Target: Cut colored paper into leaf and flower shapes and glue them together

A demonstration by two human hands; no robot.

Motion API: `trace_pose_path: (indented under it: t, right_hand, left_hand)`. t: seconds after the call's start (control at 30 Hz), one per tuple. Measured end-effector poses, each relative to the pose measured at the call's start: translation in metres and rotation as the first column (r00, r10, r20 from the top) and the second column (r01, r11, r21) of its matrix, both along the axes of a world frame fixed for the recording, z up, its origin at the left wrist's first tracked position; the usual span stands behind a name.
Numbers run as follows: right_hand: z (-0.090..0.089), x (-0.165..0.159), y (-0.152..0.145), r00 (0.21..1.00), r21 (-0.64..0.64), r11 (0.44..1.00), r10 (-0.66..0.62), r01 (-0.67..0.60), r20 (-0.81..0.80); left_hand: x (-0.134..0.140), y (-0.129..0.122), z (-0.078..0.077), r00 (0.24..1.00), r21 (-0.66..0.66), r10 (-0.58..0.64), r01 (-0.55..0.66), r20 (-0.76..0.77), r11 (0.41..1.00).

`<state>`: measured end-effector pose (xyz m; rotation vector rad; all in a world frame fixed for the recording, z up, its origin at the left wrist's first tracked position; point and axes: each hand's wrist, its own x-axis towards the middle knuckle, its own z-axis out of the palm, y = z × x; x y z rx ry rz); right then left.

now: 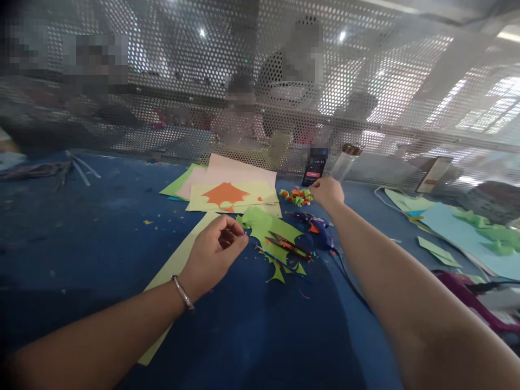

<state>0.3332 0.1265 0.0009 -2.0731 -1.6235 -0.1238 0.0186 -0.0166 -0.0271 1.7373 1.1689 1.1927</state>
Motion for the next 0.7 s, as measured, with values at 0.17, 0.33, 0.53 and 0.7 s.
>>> trace_pose_path:
  t: [0.17, 0.33, 0.53, 0.7]
  right_hand:
    - [-0.001, -0.025, -0.026, 0.994, -0.02, 0.994, 0.109, -0.109, -0.002]
    - [-0.006, -0.062, -0.088, 0.902, -0.17, 0.887, 0.432, -0.428, -0.019]
    - [-0.015, -0.072, -0.13, 0.847, -0.381, 0.801, 0.526, -0.462, 0.08]
    - [-0.024, -0.064, -0.128, 0.848, -0.344, 0.799, 0.529, -0.493, 0.016]
  left_hand:
    - [-0.004, 0.01, -0.002, 0.995, -0.025, 0.039, -0.037, 0.091, 0.999]
    - [-0.007, 0.015, -0.003, 0.985, -0.002, 0.086, -0.087, 0.148, 0.996]
    - [-0.013, 0.026, -0.005, 0.992, 0.071, 0.108, -0.113, 0.066, 0.991]
    - [-0.019, 0.037, -0.01, 0.932, 0.215, 0.056, 0.024, -0.357, 0.976]
